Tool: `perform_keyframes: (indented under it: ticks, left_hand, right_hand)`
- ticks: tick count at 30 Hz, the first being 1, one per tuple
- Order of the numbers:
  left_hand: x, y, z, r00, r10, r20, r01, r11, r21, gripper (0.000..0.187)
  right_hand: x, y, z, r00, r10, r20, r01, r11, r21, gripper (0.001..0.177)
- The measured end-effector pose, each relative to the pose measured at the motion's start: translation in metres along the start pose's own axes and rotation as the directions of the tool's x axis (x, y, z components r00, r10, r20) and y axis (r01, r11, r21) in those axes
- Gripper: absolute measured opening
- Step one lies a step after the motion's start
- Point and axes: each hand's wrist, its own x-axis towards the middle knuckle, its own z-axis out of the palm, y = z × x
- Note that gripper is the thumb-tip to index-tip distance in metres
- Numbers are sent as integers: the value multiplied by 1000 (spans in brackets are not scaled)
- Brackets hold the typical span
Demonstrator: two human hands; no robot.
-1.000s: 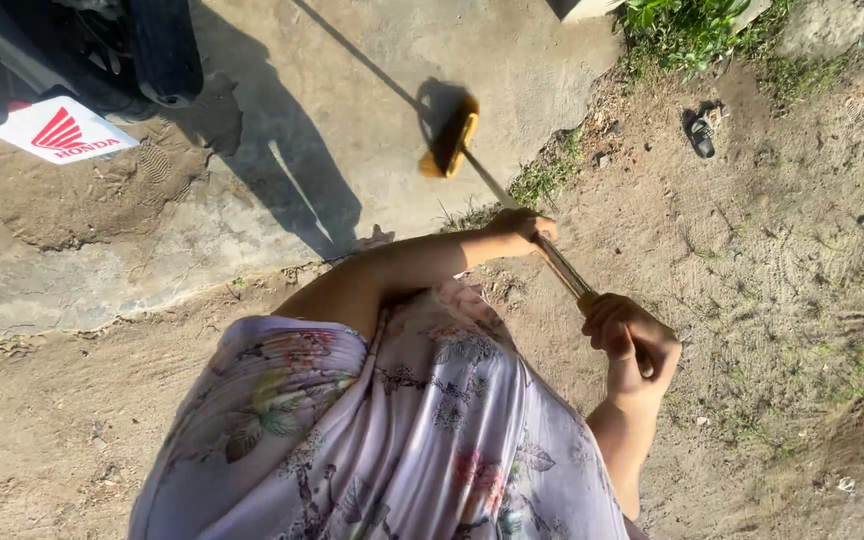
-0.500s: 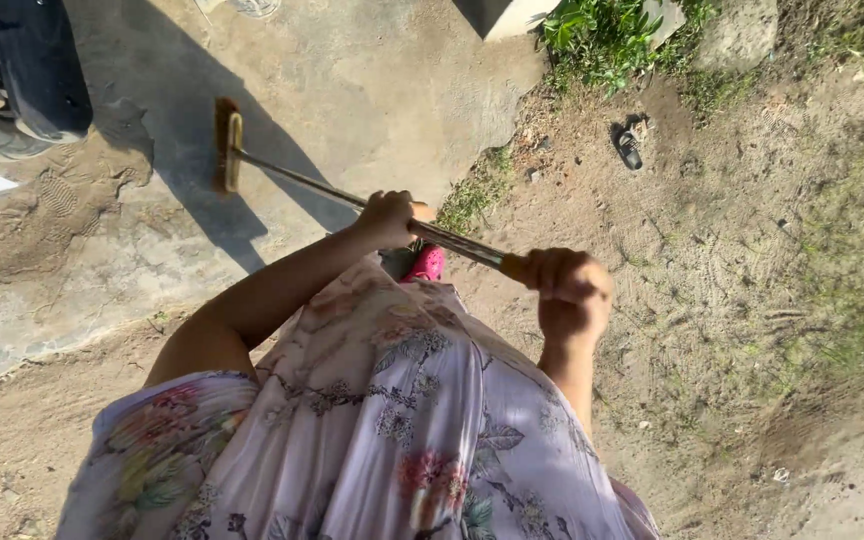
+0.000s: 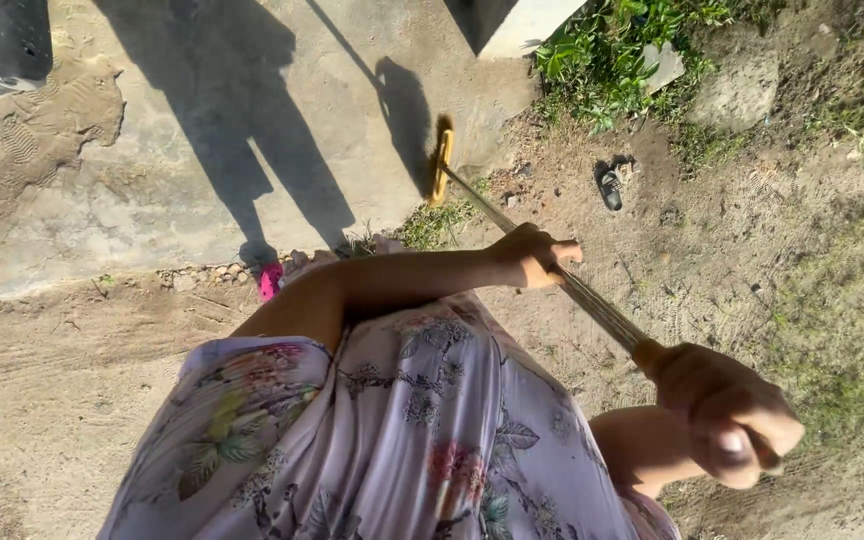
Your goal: Sweeping a concrete outdoor area using a broom and a dustpan.
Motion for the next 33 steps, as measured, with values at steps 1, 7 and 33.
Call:
perform_keyframes:
  ticks: [1, 7, 33]
  left_hand:
    - [-6, -3, -3, 1000, -12, -13, 12, 1000, 2, 32]
    - [-63, -150, -13, 923, -39, -382, 98, 986, 136, 21]
    - [81, -217, -316, 963, -3, -271, 83, 955, 284, 36]
  right_hand:
    - [-4, 9, -9, 1000, -4, 13, 3, 1000, 12, 31]
    - [14, 125, 25, 928, 83, -363, 6, 971, 238, 43]
    - [297, 214, 17, 905, -408, 119, 380, 903, 202, 37]
